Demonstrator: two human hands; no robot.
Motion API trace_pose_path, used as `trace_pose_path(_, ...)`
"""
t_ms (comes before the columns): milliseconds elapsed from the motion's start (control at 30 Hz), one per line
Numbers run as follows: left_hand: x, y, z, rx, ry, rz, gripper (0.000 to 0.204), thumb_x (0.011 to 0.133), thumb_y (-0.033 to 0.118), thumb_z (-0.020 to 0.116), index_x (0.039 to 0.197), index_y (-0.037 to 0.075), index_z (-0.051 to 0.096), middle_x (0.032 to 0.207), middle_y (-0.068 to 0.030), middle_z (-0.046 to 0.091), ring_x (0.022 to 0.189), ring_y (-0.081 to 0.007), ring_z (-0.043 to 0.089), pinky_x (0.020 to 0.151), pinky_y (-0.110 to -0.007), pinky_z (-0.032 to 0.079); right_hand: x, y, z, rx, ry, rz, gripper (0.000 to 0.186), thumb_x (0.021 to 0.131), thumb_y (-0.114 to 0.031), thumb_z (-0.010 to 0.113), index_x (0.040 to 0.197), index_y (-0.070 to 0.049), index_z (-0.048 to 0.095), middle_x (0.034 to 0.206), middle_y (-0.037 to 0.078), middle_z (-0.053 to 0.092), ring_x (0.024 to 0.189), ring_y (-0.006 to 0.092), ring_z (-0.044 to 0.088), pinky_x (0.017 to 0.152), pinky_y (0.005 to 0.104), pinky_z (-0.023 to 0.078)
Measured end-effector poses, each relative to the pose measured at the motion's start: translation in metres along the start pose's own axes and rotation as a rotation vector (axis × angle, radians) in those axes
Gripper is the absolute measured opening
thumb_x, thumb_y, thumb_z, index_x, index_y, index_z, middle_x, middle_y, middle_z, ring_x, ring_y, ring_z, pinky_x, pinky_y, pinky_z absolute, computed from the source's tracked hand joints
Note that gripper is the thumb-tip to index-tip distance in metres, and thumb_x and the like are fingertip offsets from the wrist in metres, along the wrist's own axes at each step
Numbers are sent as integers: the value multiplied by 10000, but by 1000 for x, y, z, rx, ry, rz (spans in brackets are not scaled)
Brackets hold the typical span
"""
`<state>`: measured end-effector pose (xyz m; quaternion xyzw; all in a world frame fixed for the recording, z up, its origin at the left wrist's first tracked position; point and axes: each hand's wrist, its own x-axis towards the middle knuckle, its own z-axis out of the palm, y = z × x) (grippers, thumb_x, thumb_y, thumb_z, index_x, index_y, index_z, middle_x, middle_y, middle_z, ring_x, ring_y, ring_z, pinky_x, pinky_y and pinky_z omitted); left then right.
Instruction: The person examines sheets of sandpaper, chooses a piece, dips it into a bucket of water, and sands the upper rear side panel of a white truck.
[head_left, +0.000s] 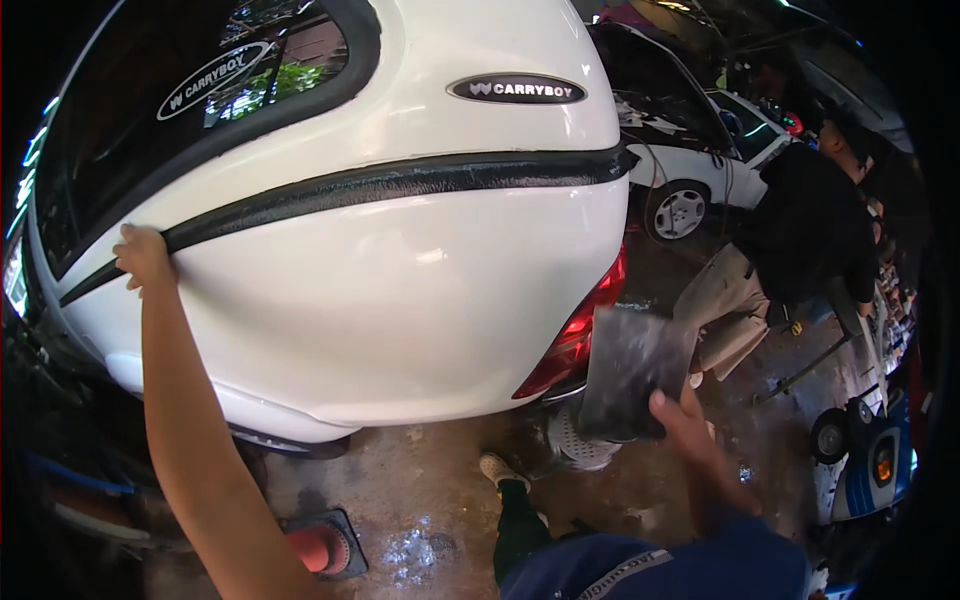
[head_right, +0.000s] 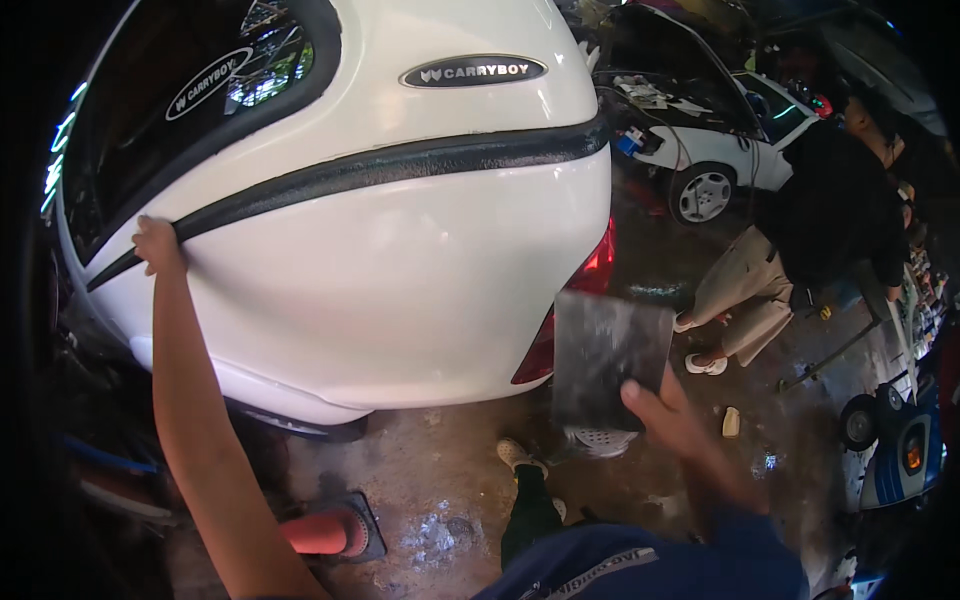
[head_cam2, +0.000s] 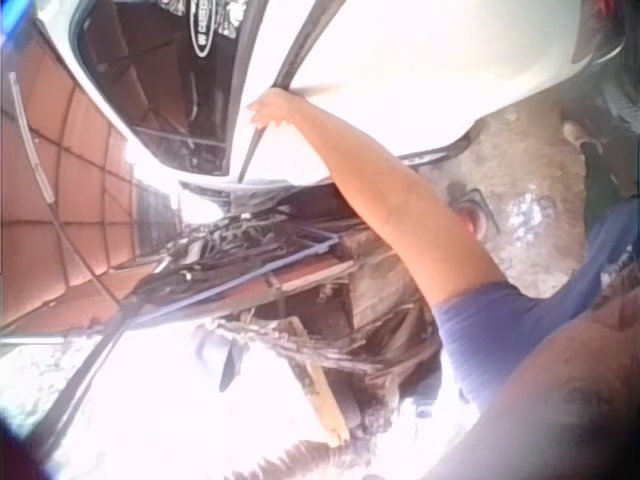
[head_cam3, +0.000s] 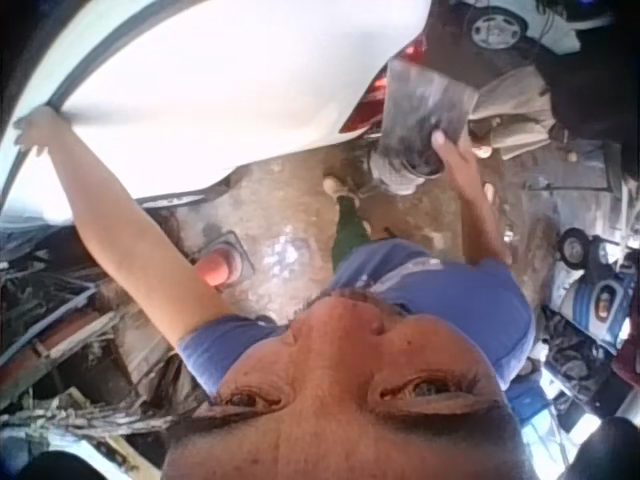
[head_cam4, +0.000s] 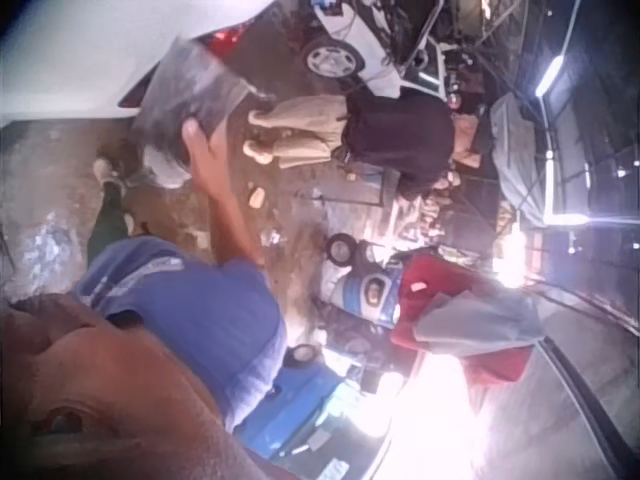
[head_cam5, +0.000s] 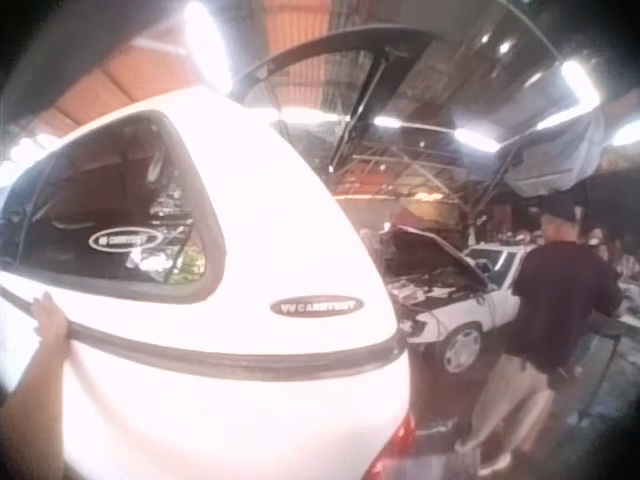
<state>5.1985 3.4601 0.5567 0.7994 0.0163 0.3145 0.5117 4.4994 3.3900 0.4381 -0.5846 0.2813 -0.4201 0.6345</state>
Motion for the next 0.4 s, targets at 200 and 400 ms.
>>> trace_pose_path(200, -47, 11, -26, 574, 207, 685, 437, 1013, 371, 457, 1223, 14, 596, 1260, -305, 536, 1196, -430, 485, 984, -562, 378, -58, 47, -57, 17, -71, 280, 588, 881, -72, 669, 1390, -24, 380, 1313, 74, 537, 1201, 170, 532, 1034, 354, 427)
trace_pose_path(400, -235, 49, -54, -354, -85, 934, 657, 1018, 450, 431, 1471, -21, 358, 1537, -291, 308, 1443, -479, 220, 1174, -594, 97, -73, 65, -73, 343, 24, 428, 635, 804, -51, 681, 1371, -48, 394, 1295, 115, 533, 1204, 257, 547, 1039, 454, 454)
